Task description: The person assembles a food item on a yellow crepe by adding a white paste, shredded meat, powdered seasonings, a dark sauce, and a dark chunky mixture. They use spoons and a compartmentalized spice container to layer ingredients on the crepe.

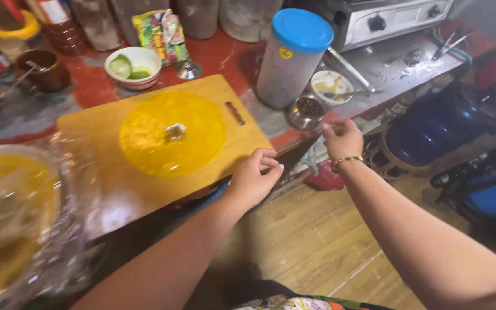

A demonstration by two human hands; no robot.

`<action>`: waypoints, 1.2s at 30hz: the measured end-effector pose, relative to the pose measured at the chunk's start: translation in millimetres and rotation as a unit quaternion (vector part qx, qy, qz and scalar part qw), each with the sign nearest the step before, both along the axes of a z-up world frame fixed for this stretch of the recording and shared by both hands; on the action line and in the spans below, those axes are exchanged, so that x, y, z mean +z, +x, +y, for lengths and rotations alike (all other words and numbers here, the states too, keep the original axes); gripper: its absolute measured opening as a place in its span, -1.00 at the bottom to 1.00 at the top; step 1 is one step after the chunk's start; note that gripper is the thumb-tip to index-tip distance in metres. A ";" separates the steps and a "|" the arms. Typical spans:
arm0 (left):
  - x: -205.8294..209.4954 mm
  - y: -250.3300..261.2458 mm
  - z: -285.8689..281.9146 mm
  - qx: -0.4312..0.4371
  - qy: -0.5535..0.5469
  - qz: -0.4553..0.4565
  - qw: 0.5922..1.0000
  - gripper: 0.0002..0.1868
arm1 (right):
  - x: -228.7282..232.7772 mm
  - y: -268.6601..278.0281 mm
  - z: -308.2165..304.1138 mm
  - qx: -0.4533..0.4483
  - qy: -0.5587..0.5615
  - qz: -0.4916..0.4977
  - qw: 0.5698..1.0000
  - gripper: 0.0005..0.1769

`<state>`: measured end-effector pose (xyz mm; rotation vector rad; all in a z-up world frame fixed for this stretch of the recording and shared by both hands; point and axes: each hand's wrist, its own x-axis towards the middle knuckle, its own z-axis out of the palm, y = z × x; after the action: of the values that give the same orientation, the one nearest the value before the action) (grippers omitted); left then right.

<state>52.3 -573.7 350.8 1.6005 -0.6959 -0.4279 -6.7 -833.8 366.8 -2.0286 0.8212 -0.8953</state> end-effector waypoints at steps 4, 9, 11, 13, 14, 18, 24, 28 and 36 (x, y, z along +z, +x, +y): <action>-2.5 10.8 -70.6 0.083 0.035 -0.108 0.990 -0.35 | 12.2 33.0 -47.3 0.069 -0.163 0.139 0.974 -0.71; -23.0 40.8 -156.6 0.183 0.032 -0.175 0.967 -0.11 | 18.0 54.7 -61.2 0.116 -0.213 0.163 0.956 -0.85; -26.4 49.5 -178.4 0.206 0.036 -0.158 0.965 0.01 | 23.6 58.1 -63.3 0.144 -0.244 0.110 0.953 -0.85; -24.6 54.0 -194.6 0.220 0.043 -0.130 0.966 0.07 | 30.2 61.9 -63.9 0.143 -0.232 0.089 0.958 -0.80; -22.1 55.0 -201.2 0.222 0.046 -0.111 0.968 0.08 | 33.5 64.2 -64.3 0.142 -0.226 0.077 0.960 -0.77; -9.4 47.2 -211.8 0.246 0.041 -0.063 0.966 0.11 | 41.6 74.9 -67.1 0.138 -0.122 0.114 0.976 -0.76; 6.9 34.9 -229.4 0.334 0.133 -0.056 0.931 0.18 | 41.9 69.6 -67.8 0.145 -0.152 0.104 0.972 -0.80; 0.0 33.9 -228.7 0.336 0.104 -0.088 0.932 0.09 | 42.7 53.0 -67.2 0.164 -0.189 0.078 0.965 -0.82; -8.4 29.7 -215.1 0.304 -0.097 -0.103 0.942 0.03 | 65.7 29.3 -52.4 0.202 -0.253 0.063 0.944 -0.85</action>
<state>82.0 -788.8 342.4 1.5879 -0.3507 0.2586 22.6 -886.3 432.5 -2.5966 0.2162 -0.7954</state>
